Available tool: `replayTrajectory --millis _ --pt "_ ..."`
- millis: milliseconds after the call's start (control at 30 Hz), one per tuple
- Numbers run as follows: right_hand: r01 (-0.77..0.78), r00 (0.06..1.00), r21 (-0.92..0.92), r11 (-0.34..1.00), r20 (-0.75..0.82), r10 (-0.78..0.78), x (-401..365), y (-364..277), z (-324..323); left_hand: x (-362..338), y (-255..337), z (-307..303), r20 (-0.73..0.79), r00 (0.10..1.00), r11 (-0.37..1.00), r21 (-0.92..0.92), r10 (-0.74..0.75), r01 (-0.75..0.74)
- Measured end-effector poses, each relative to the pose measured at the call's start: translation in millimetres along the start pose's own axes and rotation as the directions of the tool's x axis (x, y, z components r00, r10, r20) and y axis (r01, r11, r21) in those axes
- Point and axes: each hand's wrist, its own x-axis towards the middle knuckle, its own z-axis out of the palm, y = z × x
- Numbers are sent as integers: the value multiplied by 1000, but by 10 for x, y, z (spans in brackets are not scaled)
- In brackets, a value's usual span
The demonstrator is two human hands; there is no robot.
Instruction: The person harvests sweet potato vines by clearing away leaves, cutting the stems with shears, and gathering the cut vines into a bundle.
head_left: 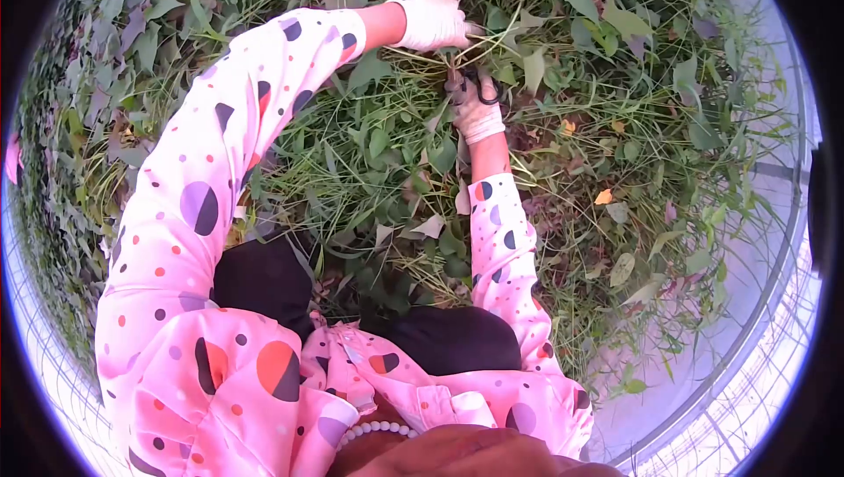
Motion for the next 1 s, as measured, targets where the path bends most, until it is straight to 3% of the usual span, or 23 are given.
replayTrajectory --millis 33,100,133,167,200,267,333,367,400,433,533,567,600,633,700,733,767,800,833,867,933,1000 --pt "-70 997 97 993 42 66 -30 -81 18 150 30 59 23 1000 999 51 1 -3" --pt "-66 997 72 995 -42 69 -47 -81 144 404 49 199 42 997 996 62 -61 58" --pt "-59 986 9 998 -159 60 -99 -93 235 491 34 273 37 998 996 65 -56 53" --pt "-60 979 55 997 -194 70 -75 -84 231 557 32 298 118 986 987 122 -115 100" --pt "-56 978 55 997 -197 66 -67 -96 216 612 42 328 195 965 973 182 -177 141" --pt "-118 986 51 992 -116 123 -43 -136 246 624 39 379 179 959 963 197 -218 182" --pt "-56 965 -32 998 -259 46 -43 -89 332 552 9 431 139 932 938 142 -335 316" --pt "-33 936 -78 996 -351 4 9 -67 373 523 5 445 131 867 875 2 -480 484" --pt "-19 900 -128 992 -435 -39 49 -45 421 437 7 457 139 897 907 85 -420 412" --pt "-19 901 -119 993 -432 -34 24 -41 439 414 7 464 109 890 896 103 -442 432" --pt "-8 845 -324 946 -508 -167 -56 28 442 207 -138 209 84 832 830 176 -548 529" --pt "38 839 -316 948 -506 -202 -92 45 448 59 -227 -3 124 854 857 187 -505 480" --pt "85 831 -308 948 -503 -238 -134 47 432 -77 -314 -189 127 816 822 182 -563 539" --pt "114 839 -275 955 -487 -241 -192 36 373 -387 -401 -385 -198 830 822 145 -521 551" --pt "89 884 -206 974 -435 -173 -273 11 233 -798 -628 -674 -292 674 678 105 -678 728" --pt "90 898 -162 983 -413 -151 -308 14 215 -1049 -741 -813 -463 605 599 183 -648 780" --pt "99 931 -105 990 -340 -130 -323 22 63 -1348 -890 -880 -539 448 509 43 -713 860" --pt "93 960 -37 995 -262 -100 -346 11 -3 -1734 -1116 -824 -597 245 322 -23 -764 946" --pt "95 966 -13 995 -238 -96 -363 5 -15 -2061 -1173 -900 -713 135 202 -10 -688 979" --pt "97 972 12 995 -218 -92 -361 12 -57 -2324 -1173 -1017 -637 -29 136 -209 -771 968" --pt "124 949 38 992 -297 -107 -312 7 24 -2646 -990 -1200 -691 -32 85 -134 -723 987" --pt "155 920 63 986 -372 -121 -283 21 41 -2902 -889 -1089 -762 237 305 54 -603 951"
